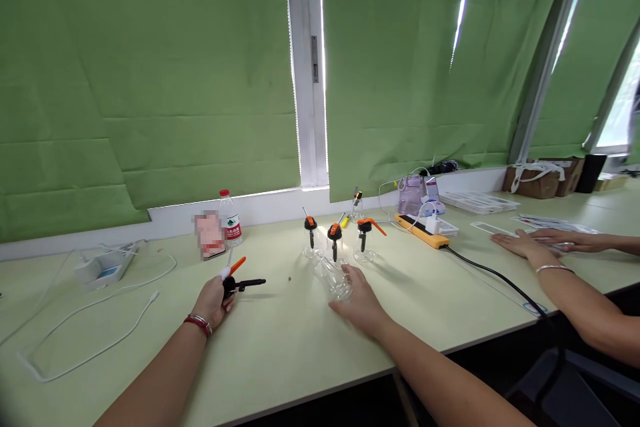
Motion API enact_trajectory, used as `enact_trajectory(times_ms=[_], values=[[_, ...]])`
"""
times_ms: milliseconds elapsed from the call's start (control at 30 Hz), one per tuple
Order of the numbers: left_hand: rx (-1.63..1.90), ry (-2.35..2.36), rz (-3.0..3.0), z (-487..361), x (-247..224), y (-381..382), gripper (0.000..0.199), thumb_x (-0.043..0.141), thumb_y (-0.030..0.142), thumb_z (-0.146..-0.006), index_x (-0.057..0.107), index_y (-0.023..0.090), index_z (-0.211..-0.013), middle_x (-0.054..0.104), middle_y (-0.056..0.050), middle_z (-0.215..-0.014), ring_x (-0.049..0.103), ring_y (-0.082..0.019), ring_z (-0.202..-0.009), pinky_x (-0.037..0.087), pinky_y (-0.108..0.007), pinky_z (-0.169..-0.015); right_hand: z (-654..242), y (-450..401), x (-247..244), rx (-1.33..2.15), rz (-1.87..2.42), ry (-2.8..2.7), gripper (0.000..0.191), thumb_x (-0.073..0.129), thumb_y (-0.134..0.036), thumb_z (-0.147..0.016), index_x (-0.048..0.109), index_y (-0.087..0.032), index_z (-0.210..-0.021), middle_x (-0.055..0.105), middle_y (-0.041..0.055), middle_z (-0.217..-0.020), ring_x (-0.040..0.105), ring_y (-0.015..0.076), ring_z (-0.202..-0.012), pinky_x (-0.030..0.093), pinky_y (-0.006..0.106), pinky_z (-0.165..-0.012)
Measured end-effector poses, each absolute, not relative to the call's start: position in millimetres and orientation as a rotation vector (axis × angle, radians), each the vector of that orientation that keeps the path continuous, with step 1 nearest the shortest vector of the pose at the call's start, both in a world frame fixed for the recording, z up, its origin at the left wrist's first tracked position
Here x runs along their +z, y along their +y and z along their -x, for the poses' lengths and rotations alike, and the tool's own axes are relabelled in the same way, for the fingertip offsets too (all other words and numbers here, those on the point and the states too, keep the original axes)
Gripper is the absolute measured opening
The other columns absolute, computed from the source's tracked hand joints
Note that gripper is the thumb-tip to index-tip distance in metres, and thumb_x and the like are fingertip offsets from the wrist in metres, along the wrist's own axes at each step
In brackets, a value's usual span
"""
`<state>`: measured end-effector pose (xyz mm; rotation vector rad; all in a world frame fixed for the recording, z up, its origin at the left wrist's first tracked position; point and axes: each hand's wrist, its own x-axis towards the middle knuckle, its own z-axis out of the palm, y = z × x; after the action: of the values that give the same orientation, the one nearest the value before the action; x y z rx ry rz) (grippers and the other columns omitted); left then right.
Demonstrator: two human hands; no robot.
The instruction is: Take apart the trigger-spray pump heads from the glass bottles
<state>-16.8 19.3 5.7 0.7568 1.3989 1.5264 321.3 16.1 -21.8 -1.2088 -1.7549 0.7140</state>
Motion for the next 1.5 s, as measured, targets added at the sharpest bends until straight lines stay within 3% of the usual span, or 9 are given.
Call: enact_trajectory(times_ms=[133, 500, 800, 1000, 1133, 1300, 1400, 1500], values=[[1.519, 1.398, -0.778, 16.2, 5.6, 18.6, 0.031, 0.054, 0.045, -0.072, 0.037, 0.021, -0.061, 0.040, 0.008, -0.046, 0.026, -0.004, -0.027, 0.021, -0.021, -0.028, -330.4, 27.7, -24.0, 0.798, 1.321, -1.699, 0.077, 0.072, -0.033, -0.058, 0.037, -0.024, -0.126, 0.044, 0.0093, -0.131, 0.042, 0.0255, -0.122, 0.037, 0.038, -0.097], [1.501, 1.398, -0.880, 15.8, -1.0, 21.3, 0.030, 0.054, 0.043, -0.072, 0.037, 0.021, -0.062, 0.038, 0.008, -0.046, 0.025, -0.003, -0.027, 0.021, -0.019, -0.027, -321.4, 67.6, -28.5, 0.684, 1.562, -1.774, 0.088, 0.076, -0.042, -0.051, 0.038, -0.021, -0.127, 0.052, 0.0118, -0.122, 0.053, 0.0268, -0.107, 0.043, 0.034, -0.086], [1.455, 1.424, -0.939, 15.4, -2.6, 22.1, 0.029, 0.056, 0.043, -0.070, 0.037, 0.021, -0.067, 0.042, 0.007, -0.048, 0.029, -0.005, -0.026, 0.026, -0.021, -0.027, -313.4, 101.9, -32.4, 0.502, 1.642, -1.805, 0.094, 0.069, -0.048, -0.059, 0.028, -0.015, -0.136, 0.042, 0.0169, -0.133, 0.038, 0.0305, -0.125, 0.034, 0.039, -0.099], [1.413, 1.409, -0.988, 16.7, -4.7, 23.1, 0.023, 0.052, 0.040, -0.072, 0.041, 0.021, -0.069, 0.042, 0.007, -0.046, 0.032, -0.007, -0.027, 0.030, -0.022, -0.028, -306.4, 89.7, -26.1, 0.364, 1.592, -1.653, 0.104, 0.065, -0.051, -0.063, 0.008, -0.013, -0.142, 0.027, 0.0181, -0.142, 0.025, 0.0310, -0.132, 0.030, 0.042, -0.104], [1.407, 1.417, -0.989, 17.0, -5.4, 24.3, 0.022, 0.050, 0.041, -0.073, 0.043, 0.020, -0.071, 0.044, 0.006, -0.046, 0.033, -0.007, -0.026, 0.032, -0.024, -0.028, -290.1, 61.5, -12.0, -0.024, 1.333, -1.699, 0.081, 0.056, -0.041, -0.075, 0.013, -0.019, -0.141, 0.024, 0.0120, -0.144, 0.019, 0.0282, -0.134, 0.025, 0.045, -0.107], [1.406, 1.406, -1.033, 14.9, -2.3, 20.4, 0.022, 0.049, 0.041, -0.073, 0.042, 0.021, -0.068, 0.044, 0.006, -0.046, 0.034, -0.008, -0.027, 0.033, -0.024, -0.028, -246.3, 25.0, 0.2, -0.146, 1.088, -2.200, 0.053, 0.056, -0.029, -0.076, 0.044, -0.022, -0.128, 0.033, 0.0081, -0.141, 0.021, 0.0283, -0.132, 0.021, 0.042, -0.108], [1.399, 1.392, -1.076, 12.7, -0.2, 17.2, 0.022, 0.048, 0.040, -0.074, 0.041, 0.021, -0.067, 0.047, 0.005, -0.048, 0.035, -0.008, -0.027, 0.036, -0.025, -0.028, -214.1, 14.6, 2.9, -0.145, 0.898, -2.447, 0.057, 0.058, -0.030, -0.077, 0.041, -0.021, -0.130, 0.043, 0.0097, -0.135, 0.033, 0.0268, -0.125, 0.023, 0.040, -0.105], [1.369, 1.360, -1.118, 10.6, 1.1, 15.6, 0.024, 0.048, 0.043, -0.074, 0.042, 0.020, -0.067, 0.048, 0.004, -0.049, 0.035, -0.008, -0.027, 0.038, -0.026, -0.030, -187.4, 14.7, 7.5, -0.171, 0.842, -2.602, 0.046, 0.052, -0.026, -0.082, 0.044, -0.016, -0.126, 0.059, 0.0111, -0.110, 0.050, 0.0239, -0.104, 0.032, 0.038, -0.095]])
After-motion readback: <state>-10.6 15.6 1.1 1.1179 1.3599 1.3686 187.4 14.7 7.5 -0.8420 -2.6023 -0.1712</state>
